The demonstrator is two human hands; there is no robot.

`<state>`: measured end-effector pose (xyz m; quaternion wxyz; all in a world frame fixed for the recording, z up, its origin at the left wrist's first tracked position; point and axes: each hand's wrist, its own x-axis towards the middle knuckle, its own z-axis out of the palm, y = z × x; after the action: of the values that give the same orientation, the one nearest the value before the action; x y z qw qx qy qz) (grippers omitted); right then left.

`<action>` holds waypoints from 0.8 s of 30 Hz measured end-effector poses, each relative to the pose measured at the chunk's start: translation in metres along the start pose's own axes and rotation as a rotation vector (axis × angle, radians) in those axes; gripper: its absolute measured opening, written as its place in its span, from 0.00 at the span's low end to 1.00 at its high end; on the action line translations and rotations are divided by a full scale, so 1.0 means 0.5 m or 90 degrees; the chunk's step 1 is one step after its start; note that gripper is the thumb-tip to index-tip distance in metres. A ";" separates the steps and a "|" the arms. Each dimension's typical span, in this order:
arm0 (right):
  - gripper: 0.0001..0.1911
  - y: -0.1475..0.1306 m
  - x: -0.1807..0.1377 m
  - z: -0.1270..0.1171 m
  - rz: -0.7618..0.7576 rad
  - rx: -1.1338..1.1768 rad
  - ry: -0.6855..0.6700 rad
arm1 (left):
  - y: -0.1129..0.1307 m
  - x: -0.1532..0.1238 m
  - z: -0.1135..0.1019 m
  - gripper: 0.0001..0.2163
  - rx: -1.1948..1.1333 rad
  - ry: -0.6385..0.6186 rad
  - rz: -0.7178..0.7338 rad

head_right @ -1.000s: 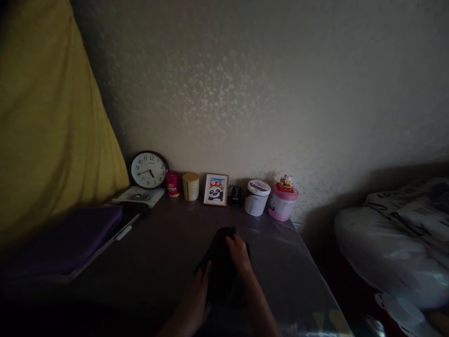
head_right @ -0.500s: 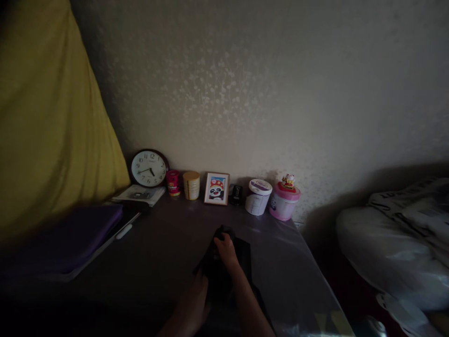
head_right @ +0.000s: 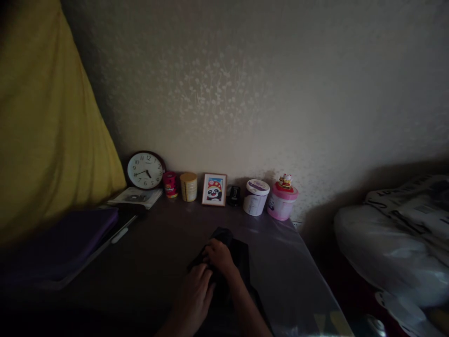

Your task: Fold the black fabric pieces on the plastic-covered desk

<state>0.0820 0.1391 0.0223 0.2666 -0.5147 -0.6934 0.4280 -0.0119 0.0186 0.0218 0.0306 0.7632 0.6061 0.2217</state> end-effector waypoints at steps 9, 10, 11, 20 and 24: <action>0.14 -0.023 -0.077 -0.004 -0.219 -0.100 0.027 | -0.016 -0.006 0.114 0.25 -0.068 0.004 -0.015; 0.14 -0.018 -0.088 -0.004 -0.240 -0.102 0.051 | -0.016 -0.008 0.119 0.25 -0.068 0.001 -0.021; 0.15 -0.010 -0.095 -0.005 -0.261 -0.119 0.074 | -0.016 -0.009 0.122 0.25 -0.065 0.000 -0.029; 0.16 0.063 -0.004 -0.035 -0.359 -0.342 0.085 | -0.008 -0.015 0.110 0.28 -0.022 -0.092 -0.101; 0.16 0.072 0.067 -0.068 -0.335 -0.370 0.099 | -0.001 -0.010 0.097 0.30 0.005 -0.146 -0.134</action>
<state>0.1161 0.1852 0.0054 0.2622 -0.4044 -0.8715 0.0904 0.0052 0.0249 -0.0236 0.1197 0.7161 0.6760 0.1262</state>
